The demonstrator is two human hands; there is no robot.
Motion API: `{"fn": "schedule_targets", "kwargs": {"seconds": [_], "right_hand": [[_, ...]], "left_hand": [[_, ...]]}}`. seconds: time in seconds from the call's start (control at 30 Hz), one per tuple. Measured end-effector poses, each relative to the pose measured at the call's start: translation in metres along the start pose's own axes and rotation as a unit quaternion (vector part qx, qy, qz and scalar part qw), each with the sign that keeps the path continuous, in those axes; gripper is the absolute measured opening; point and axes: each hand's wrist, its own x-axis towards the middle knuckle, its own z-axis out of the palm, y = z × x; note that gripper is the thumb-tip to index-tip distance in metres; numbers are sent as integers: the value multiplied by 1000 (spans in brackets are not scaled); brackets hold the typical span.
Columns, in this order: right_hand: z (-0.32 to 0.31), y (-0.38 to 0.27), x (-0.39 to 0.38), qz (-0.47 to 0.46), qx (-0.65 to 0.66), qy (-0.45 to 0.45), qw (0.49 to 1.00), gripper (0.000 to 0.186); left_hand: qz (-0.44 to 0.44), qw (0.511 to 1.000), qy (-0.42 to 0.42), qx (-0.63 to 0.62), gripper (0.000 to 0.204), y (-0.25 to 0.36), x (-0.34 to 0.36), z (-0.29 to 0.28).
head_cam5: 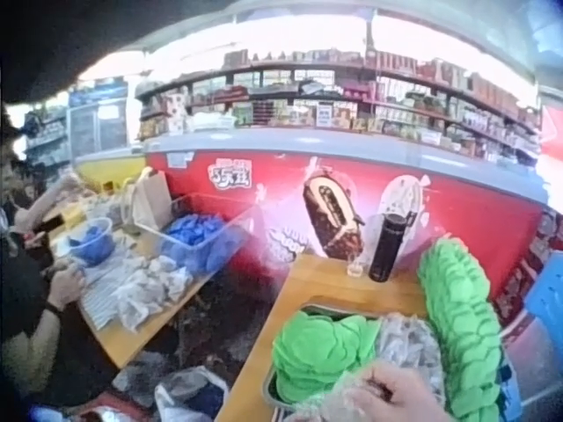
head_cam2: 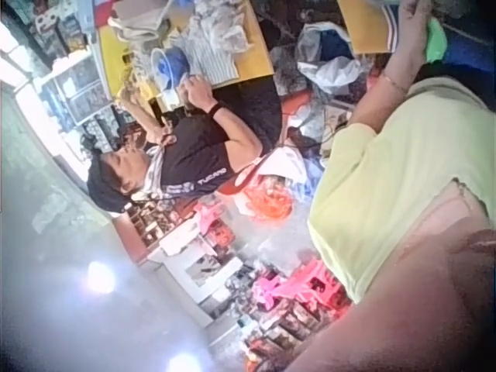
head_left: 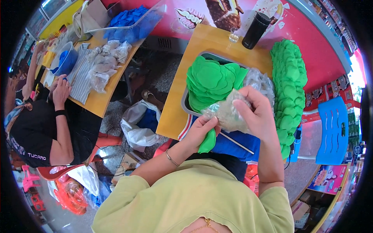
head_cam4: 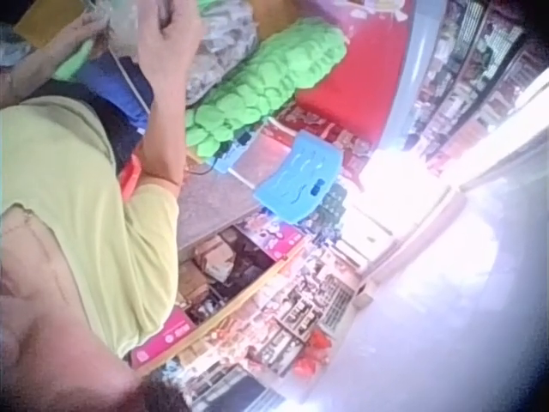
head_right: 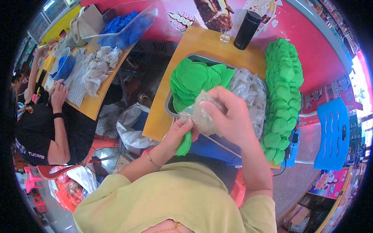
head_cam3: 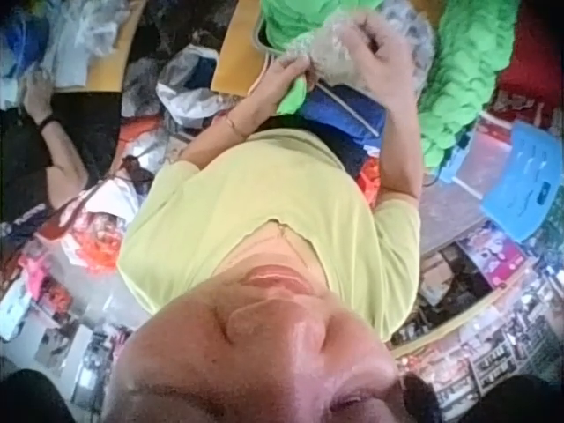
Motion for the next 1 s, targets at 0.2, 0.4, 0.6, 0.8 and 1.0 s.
{"fn": "schedule_targets", "kwargs": {"seconds": [0.2, 0.4, 0.6, 0.8, 1.0], "right_hand": [[-1, 0, 5, -16, -103, 17, 994, 12], [2, 14, 13, 7, -88, -60, 994, 14], [-2, 29, 7, -29, -38, -27, 999, 11], [-9, 25, 4, -60, 99, -39, 993, 12], [-17, 9, 0, -29, 85, -38, 995, 7]], "left_hand": [[-50, 997, -1, -63, 21, 0, 4, 3], [-56, 994, -80, 53, 26, -1, -6, 19], [-88, 990, -67, 93, 37, -1, -1, 27], [-77, 989, -58, 114, 39, -8, 0, 27], [-1, 986, -44, 160, 31, -7, -1, 32]]}}
